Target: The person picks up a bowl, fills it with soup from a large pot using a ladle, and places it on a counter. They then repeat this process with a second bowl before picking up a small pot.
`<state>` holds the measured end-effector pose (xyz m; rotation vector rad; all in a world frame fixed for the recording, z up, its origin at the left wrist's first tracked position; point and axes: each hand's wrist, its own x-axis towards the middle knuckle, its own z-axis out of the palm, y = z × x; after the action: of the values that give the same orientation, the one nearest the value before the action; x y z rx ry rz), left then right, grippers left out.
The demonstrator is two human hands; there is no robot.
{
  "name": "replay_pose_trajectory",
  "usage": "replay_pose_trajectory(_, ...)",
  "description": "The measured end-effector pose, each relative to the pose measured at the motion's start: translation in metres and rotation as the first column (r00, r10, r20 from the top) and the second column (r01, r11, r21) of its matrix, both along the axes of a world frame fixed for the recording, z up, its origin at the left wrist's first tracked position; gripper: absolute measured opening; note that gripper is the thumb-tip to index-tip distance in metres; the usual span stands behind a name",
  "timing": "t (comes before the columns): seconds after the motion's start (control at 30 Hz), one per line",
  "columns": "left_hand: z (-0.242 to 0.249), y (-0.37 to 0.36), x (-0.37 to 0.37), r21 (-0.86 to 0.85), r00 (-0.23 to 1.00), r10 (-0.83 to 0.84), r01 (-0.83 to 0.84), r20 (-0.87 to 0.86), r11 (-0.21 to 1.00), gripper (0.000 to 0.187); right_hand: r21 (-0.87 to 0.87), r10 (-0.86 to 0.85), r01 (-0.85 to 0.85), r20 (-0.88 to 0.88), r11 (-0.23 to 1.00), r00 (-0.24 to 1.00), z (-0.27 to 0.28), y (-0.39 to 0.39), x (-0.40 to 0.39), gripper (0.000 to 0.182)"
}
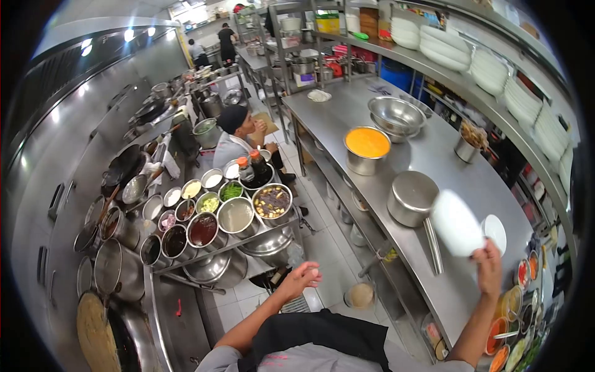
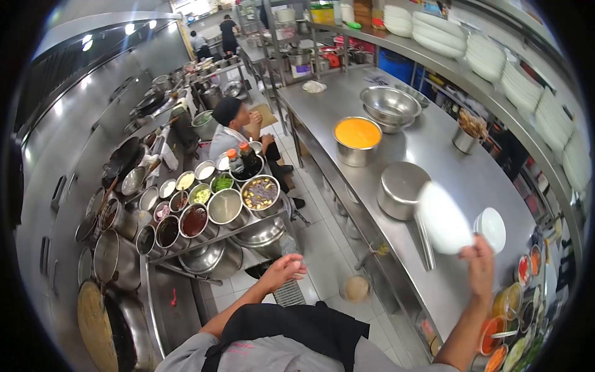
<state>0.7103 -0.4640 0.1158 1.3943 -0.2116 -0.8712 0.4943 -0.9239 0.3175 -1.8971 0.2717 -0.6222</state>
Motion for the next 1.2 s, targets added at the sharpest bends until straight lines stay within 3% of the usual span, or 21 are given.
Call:
replay_pose_trajectory(0.1, 0.063, 0.008, -0.009, -0.277, 0.995, 0.055, -0.077, -0.087, 0.958, 0.062, -0.085, 0.316, -0.336, -0.185, 0.938, 0.931, 0.004, 0.082, 0.06, 0.016)
replay_pose_trajectory(0.13, 0.077, 0.014, -0.015, -0.371, 0.992, 0.062, -0.1, -0.113, 0.923, 0.067, -0.182, 0.441, -0.456, -0.118, 0.871, 0.89, 0.002, 0.116, 0.085, 0.018)
replay_pose_trajectory(0.17, 0.088, 0.025, -0.02, -0.402, 0.994, 0.07, -0.098, -0.084, 0.91, 0.078, -0.289, 0.543, -0.548, -0.107, 0.784, 0.833, -0.009, 0.143, 0.108, 0.019)
replay_pose_trajectory(0.27, 0.098, 0.068, -0.047, -0.467, 0.948, 0.225, -0.307, -0.224, 0.829, 0.076, -0.452, 0.806, -0.759, -0.133, 0.469, 0.577, -0.038, 0.223, 0.16, 0.018)
replay_pose_trajectory(0.3, 0.095, 0.085, -0.058, -0.428, 0.903, 0.325, -0.421, -0.281, 0.8, 0.074, -0.506, 0.864, -0.784, -0.139, 0.359, 0.485, -0.054, 0.252, 0.173, 0.017)
replay_pose_trajectory(0.33, 0.104, 0.101, -0.074, -0.344, 0.868, 0.449, -0.497, -0.213, 0.797, 0.067, -0.556, 0.91, -0.795, -0.154, 0.243, 0.385, -0.067, 0.28, 0.182, 0.015)
replay_pose_trajectory(0.4, 0.085, 0.136, -0.104, -0.308, 0.738, 0.639, -0.673, -0.216, 0.673, 0.058, -0.604, 0.958, -0.794, -0.185, 0.065, 0.218, -0.071, 0.335, 0.19, 0.017)
replay_pose_trajectory(0.5, 0.084, 0.182, -0.153, -0.38, 0.561, 0.784, -0.808, -0.265, 0.45, 0.056, -0.6, 0.961, -0.784, -0.275, -0.156, 0.019, -0.076, 0.414, 0.185, 0.017)
replay_pose_trajectory(0.6, 0.075, 0.219, -0.198, -0.298, 0.207, 0.929, -0.948, -0.306, 0.113, 0.054, -0.658, 0.949, -0.685, -0.246, -0.313, -0.197, -0.088, 0.496, 0.175, 0.013)
replay_pose_trajectory(0.67, 0.06, 0.246, -0.228, -0.272, -0.052, 0.969, -0.955, -0.243, -0.12, 0.051, -0.676, 0.907, -0.606, -0.28, -0.418, -0.314, -0.088, 0.544, 0.162, 0.012)
replay_pose_trajectory(0.73, 0.061, 0.272, -0.259, -0.33, -0.207, 0.952, -0.904, -0.224, -0.274, 0.048, -0.613, 0.859, -0.635, -0.15, -0.47, -0.49, -0.075, 0.593, 0.149, 0.024)
replay_pose_trajectory(0.8, 0.072, 0.295, -0.292, -0.336, -0.323, 0.926, -0.865, -0.196, -0.373, 0.049, -0.577, 0.877, -0.698, -0.067, -0.423, -0.476, -0.024, 0.636, 0.136, 0.033)
replay_pose_trajectory(0.87, 0.074, 0.316, -0.33, -0.391, -0.373, 0.912, -0.823, -0.174, -0.411, 0.05, -0.672, 0.89, -0.683, 0.078, -0.287, -0.45, 0.012, 0.693, 0.147, 0.036)
replay_pose_trajectory(0.93, 0.087, 0.326, -0.363, -0.391, -0.466, 0.876, -0.788, -0.128, -0.476, 0.049, -0.721, 0.944, -0.659, 0.019, -0.215, -0.329, 0.047, 0.752, 0.152, 0.034)
replay_pose_trajectory(1.0, 0.1, 0.33, -0.391, -0.365, -0.536, 0.831, -0.751, -0.147, -0.55, 0.049, -0.768, 0.954, -0.612, 0.006, -0.188, -0.301, 0.06, 0.823, 0.154, 0.033)
replay_pose_trajectory(1.13, 0.092, 0.337, -0.433, -0.369, -0.638, 0.748, -0.661, -0.183, -0.653, 0.05, -0.917, 0.977, -0.347, -0.15, -0.195, -0.154, 0.019, 0.969, 0.177, 0.034)
replay_pose_trajectory(1.2, 0.09, 0.337, -0.446, -0.369, -0.686, 0.69, -0.594, -0.232, -0.715, 0.051, -0.882, 0.92, -0.268, -0.389, -0.388, -0.051, 0.008, 1.016, 0.179, 0.035)
